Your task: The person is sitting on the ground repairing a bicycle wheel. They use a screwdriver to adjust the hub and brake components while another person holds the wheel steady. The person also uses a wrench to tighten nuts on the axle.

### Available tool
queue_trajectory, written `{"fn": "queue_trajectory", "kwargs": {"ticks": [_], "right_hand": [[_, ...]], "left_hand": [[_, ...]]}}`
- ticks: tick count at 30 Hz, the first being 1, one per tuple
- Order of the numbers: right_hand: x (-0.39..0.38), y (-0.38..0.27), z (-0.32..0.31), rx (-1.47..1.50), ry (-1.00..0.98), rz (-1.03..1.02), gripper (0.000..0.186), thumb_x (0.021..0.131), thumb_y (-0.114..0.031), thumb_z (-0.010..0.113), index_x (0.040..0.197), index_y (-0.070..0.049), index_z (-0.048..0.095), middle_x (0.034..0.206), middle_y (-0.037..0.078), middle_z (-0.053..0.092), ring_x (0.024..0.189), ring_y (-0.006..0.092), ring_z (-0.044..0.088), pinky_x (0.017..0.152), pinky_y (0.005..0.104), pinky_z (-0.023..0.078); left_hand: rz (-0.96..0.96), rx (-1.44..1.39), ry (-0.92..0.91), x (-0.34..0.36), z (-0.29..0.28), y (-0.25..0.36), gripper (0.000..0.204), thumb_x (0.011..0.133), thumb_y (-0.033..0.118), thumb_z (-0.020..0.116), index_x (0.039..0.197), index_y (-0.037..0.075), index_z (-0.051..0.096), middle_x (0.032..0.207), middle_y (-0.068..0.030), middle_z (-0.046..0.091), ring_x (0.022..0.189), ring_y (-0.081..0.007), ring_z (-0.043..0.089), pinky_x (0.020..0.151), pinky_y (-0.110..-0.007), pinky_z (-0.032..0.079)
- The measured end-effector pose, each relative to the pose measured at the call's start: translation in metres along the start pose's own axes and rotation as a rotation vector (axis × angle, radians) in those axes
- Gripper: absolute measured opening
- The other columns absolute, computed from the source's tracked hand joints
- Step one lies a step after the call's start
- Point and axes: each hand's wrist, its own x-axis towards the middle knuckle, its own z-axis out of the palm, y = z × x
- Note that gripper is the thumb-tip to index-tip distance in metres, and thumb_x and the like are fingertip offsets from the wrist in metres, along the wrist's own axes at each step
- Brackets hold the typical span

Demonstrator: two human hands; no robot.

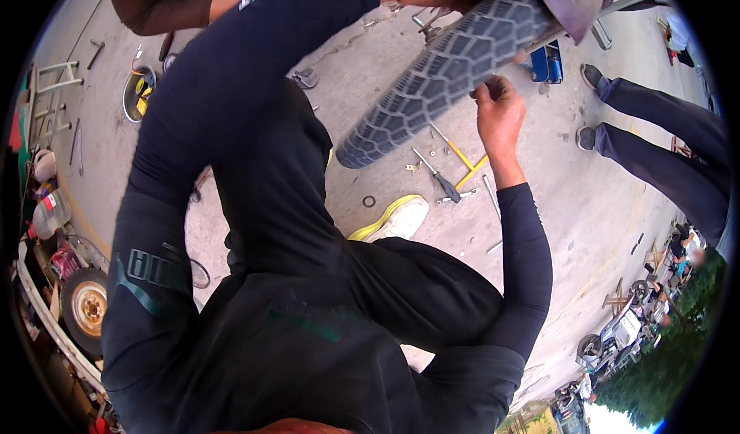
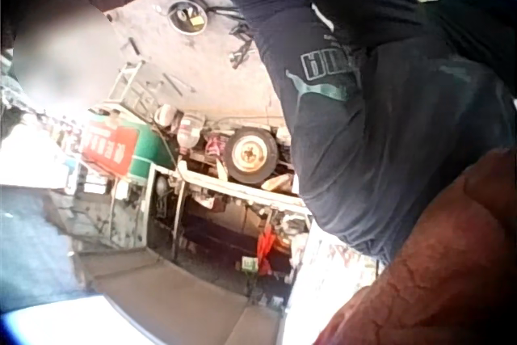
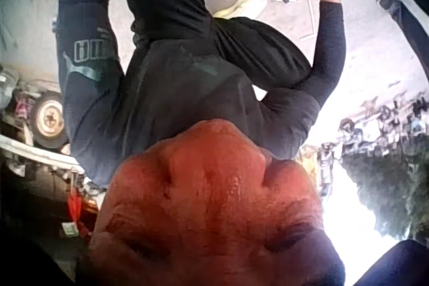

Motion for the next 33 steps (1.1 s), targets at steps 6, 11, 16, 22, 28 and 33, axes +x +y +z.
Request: {"fn": "queue_trajectory", "kwargs": {"ticks": [6,11,16,22,28,33], "right_hand": [[-0.014,0.148,-0.001,0.299,-0.060,0.091,0.037,0.090,-0.013,0.069,0.124,-0.003,0.060,0.120,0.015,0.066,0.111,0.0323,0.064,0.094,0.0417,0.051],[-0.012,0.045,0.001,0.363,-0.024,0.244,0.025,0.102,-0.021,0.062,0.119,-0.002,0.056,0.106,0.003,0.059,0.095,0.0118,0.054,0.085,0.0277,0.046],[-0.001,0.047,0.000,0.402,-0.086,0.138,0.016,0.099,-0.014,0.067,0.107,-0.002,0.064,0.093,0.002,0.066,0.083,0.0082,0.057,0.079,0.0232,0.047],[0.005,0.065,-0.013,0.253,-0.206,0.166,0.012,0.099,-0.010,0.065,0.103,0.000,0.062,0.095,0.006,0.067,0.086,0.0105,0.058,0.079,0.0249,0.047],[0.004,0.090,-0.021,0.285,-0.197,0.163,0.009,0.097,-0.003,0.061,0.105,0.001,0.061,0.092,0.005,0.066,0.085,0.0105,0.059,0.079,0.0248,0.047],[0.005,0.091,-0.014,0.287,-0.170,0.194,0.013,0.099,-0.005,0.061,0.109,0.002,0.060,0.094,0.006,0.066,0.087,0.0112,0.060,0.081,0.0254,0.049]], "left_hand": [[0.121,0.202,-0.009,-0.043,-0.036,-0.014,0.063,0.100,0.054,0.051,0.134,0.000,0.051,0.108,-0.0059,0.060,0.093,-0.0137,0.060,0.082,-0.030,0.052],[0.175,0.547,0.506,-0.155,-0.060,-0.051,0.049,0.099,0.050,0.057,0.113,0.004,0.066,0.100,-0.0065,0.067,0.091,-0.0158,0.067,0.080,-0.032,0.055],[-0.452,0.340,1.078,-0.298,-0.071,-0.223,0.052,0.101,0.046,0.056,0.122,0.000,0.064,0.100,-0.0100,0.070,0.092,-0.0180,0.067,0.080,-0.034,0.054],[-0.628,0.709,1.009,-0.346,-0.008,-0.347,0.038,0.090,0.029,0.069,0.113,-0.001,0.063,0.097,-0.0175,0.068,0.088,-0.0308,0.068,0.079,-0.042,0.054],[-0.489,0.773,0.956,-0.321,-0.033,-0.354,0.033,0.091,0.026,0.068,0.110,0.000,0.064,0.097,-0.0180,0.066,0.086,-0.0308,0.067,0.079,-0.042,0.053],[-0.556,0.791,0.949,-0.332,-0.040,-0.343,0.031,0.090,0.027,0.067,0.105,0.000,0.066,0.098,-0.0189,0.068,0.091,-0.0342,0.067,0.083,-0.044,0.053]]}}
